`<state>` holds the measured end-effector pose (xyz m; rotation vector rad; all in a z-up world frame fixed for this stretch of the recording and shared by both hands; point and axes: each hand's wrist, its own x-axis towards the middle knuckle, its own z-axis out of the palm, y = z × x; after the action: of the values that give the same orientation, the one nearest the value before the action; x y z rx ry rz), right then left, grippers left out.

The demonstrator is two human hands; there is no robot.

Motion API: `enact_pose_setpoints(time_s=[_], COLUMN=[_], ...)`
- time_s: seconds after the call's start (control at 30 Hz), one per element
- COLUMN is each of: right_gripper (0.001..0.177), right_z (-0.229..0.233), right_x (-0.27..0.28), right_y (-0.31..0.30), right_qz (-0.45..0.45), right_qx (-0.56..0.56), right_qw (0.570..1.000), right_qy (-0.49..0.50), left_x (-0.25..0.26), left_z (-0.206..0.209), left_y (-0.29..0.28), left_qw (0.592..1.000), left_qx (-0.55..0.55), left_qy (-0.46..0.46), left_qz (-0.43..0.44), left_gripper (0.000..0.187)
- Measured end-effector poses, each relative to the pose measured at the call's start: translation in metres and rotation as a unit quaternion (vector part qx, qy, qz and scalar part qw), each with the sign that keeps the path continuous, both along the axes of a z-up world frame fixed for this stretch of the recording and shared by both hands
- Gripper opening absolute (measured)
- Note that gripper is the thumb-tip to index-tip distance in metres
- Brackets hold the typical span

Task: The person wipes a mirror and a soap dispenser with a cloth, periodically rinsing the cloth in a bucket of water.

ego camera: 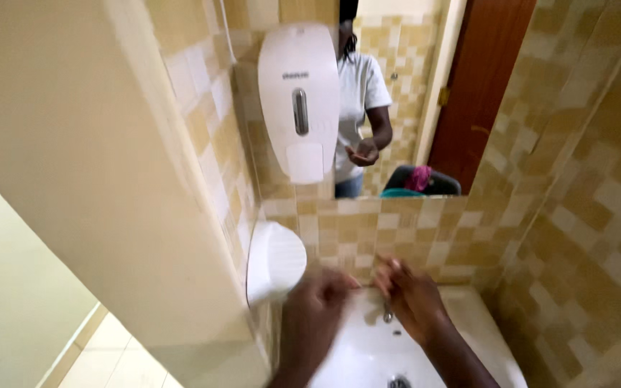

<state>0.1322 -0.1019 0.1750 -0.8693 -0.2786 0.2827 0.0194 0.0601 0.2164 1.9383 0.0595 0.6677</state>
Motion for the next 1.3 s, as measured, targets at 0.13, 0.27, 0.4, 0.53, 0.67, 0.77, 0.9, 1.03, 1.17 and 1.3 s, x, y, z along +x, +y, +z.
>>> enact_pose_setpoints(time_s=[0.13,0.27,0.4,0.53,0.67,0.77,0.9,1.03,1.17,1.3], right_gripper=[0.032,0.03,0.022,0.02,0.023,0.021,0.017,0.013,0.013,0.012], right_z=[-0.134,-0.212,-0.223,-0.234,-0.222,-0.235,-0.289,-0.377,-0.462,-0.549], right_x=[-0.034,-0.096,-0.172,-0.22,-0.265,-0.283,-0.293,-0.295,-0.274,-0.252], right_y=[-0.078,-0.141,-0.191,-0.246,-0.306,-0.329,-0.339,-0.333,-0.338,-0.353], right_qz=[-0.008,-0.14,-0.235,-0.304,-0.442,-0.475,-0.458,-0.363,-0.247,-0.263], right_qx=[0.015,-0.065,-0.092,-0.103,-0.066,-0.129,-0.237,-0.29,-0.637,-0.764], right_qw=[0.991,0.938,0.902,0.924,0.829,0.798,0.758,0.815,0.681,0.57], right_qy=[0.134,0.31,0.35,0.206,0.337,0.348,0.401,0.346,0.263,0.15], left_x=[-0.022,-0.034,-0.037,-0.048,-0.074,-0.092,-0.103,-0.108,-0.102,-0.101], left_z=[-0.08,-0.124,-0.121,-0.1,-0.086,-0.112,-0.155,-0.22,-0.284,-0.328], left_y=[-0.044,-0.055,-0.075,-0.115,-0.179,-0.22,-0.261,-0.296,-0.323,-0.329], left_qw=[0.916,0.932,0.902,0.894,0.809,0.789,0.715,0.69,0.689,0.694], left_qx=[-0.22,-0.114,-0.098,0.041,0.019,0.066,0.175,0.209,0.226,0.215], left_qy=[0.254,0.161,0.193,0.198,0.398,0.337,0.39,0.408,0.406,0.41], left_qz=[-0.22,-0.305,-0.373,-0.399,-0.432,-0.51,-0.554,-0.56,-0.556,-0.552], left_gripper=[0.022,0.02,0.019,0.018,0.022,0.025,0.03,0.028,0.024,0.021])
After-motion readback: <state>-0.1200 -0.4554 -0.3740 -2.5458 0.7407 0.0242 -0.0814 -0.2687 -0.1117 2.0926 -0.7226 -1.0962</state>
